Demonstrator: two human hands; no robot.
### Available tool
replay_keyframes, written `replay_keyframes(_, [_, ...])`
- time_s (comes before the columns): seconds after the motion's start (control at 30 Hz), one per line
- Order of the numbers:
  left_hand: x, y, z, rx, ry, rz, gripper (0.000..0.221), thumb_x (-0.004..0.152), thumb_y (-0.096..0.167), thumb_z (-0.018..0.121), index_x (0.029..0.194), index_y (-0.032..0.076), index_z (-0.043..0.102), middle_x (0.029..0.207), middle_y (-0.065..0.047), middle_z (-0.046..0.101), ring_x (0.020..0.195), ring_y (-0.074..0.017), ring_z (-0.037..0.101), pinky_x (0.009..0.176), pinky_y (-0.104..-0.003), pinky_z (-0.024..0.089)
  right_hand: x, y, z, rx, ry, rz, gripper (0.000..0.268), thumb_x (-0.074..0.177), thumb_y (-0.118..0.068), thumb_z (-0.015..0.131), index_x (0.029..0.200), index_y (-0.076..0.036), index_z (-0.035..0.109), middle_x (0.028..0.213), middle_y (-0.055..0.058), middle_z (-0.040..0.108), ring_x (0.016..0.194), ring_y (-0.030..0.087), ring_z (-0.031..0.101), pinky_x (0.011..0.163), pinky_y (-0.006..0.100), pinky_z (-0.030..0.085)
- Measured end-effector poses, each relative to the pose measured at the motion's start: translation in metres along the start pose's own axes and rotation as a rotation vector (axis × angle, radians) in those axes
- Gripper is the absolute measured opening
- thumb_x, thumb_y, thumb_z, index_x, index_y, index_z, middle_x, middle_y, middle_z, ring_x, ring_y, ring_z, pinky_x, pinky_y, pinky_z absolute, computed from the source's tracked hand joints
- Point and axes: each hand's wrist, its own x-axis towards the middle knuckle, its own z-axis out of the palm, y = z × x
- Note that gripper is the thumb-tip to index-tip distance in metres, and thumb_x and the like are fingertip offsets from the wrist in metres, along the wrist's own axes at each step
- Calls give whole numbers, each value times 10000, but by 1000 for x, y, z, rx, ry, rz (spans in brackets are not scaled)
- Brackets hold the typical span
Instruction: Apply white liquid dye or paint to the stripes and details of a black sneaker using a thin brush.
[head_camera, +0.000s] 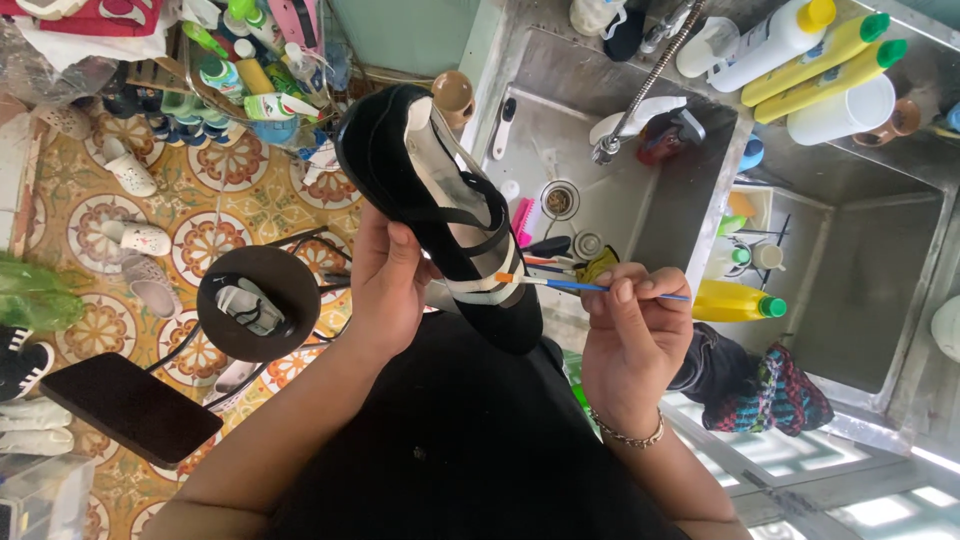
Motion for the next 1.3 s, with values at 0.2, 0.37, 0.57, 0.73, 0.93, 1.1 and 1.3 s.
replay_keyframes(0.2, [-1, -4, -4, -4, -2, 1, 483, 1105, 433, 551, 1465, 134, 430, 1163, 4, 637, 955, -99, 668, 750, -257, 565, -3, -2, -2, 28, -31, -39, 162, 1068, 44, 623, 1118, -73, 523, 1096, 133, 611, 963, 172, 570, 825, 297, 471])
replay_keyframes(0.37, [-1, -2, 1, 2, 13, 7, 495, 1091, 429, 556, 1469, 137, 426, 1170, 10, 633, 967, -95, 668, 743, -259, 572, 0, -2, 0, -27, -31, -22, 172, 1054, 45, 621, 1100, -82, 515, 1087, 125, 605, 986, 173, 572, 821, 299, 471])
replay_keyframes(0.57, [-2, 0, 1, -1, 17, 7, 486, 1096, 424, 551, 1470, 139, 427, 1163, 8, 639, 956, -89, 663, 749, -257, 570, 2, -4, -4, 34, -36, -24, 165, 1071, 64, 606, 1112, -68, 516, 1065, 119, 598, 978, 167, 562, 824, 296, 464])
replay_keyframes(0.73, [-2, 4, 5, -2, 0, 9, 470, 1088, 424, 549, 1455, 154, 433, 1123, 21, 633, 910, -80, 653, 732, -247, 557, 2, -4, -3, -15, -50, -29, 176, 1051, 67, 597, 1106, -77, 512, 1089, 126, 606, 964, 158, 558, 795, 289, 457])
replay_keyframes(0.93, [-4, -6, -3, -6, 16, 25, 444, 1116, 415, 560, 1452, 144, 456, 1082, 26, 617, 868, -60, 594, 712, -225, 466, 0, -4, -9, 18, -36, -47, 176, 1067, 69, 601, 1122, -72, 512, 1102, 124, 594, 956, 166, 554, 819, 304, 458])
replay_keyframes(1.1, [-2, 1, 6, 11, 46, -15, 478, 1060, 429, 565, 1431, 153, 441, 1123, 23, 644, 896, -73, 648, 700, -235, 534, -1, -2, -5, -50, -33, -54, 183, 1055, 54, 611, 1111, -83, 504, 1085, 135, 597, 933, 164, 549, 783, 295, 451])
replay_keyframes(1.3, [-3, -15, -9, -20, 52, -20, 469, 1114, 407, 579, 1476, 143, 440, 1143, -1, 641, 905, -95, 651, 716, -240, 539, 2, 0, -7, 8, -51, -73, 169, 1063, 53, 600, 1108, -82, 508, 1068, 140, 599, 933, 174, 555, 811, 300, 455])
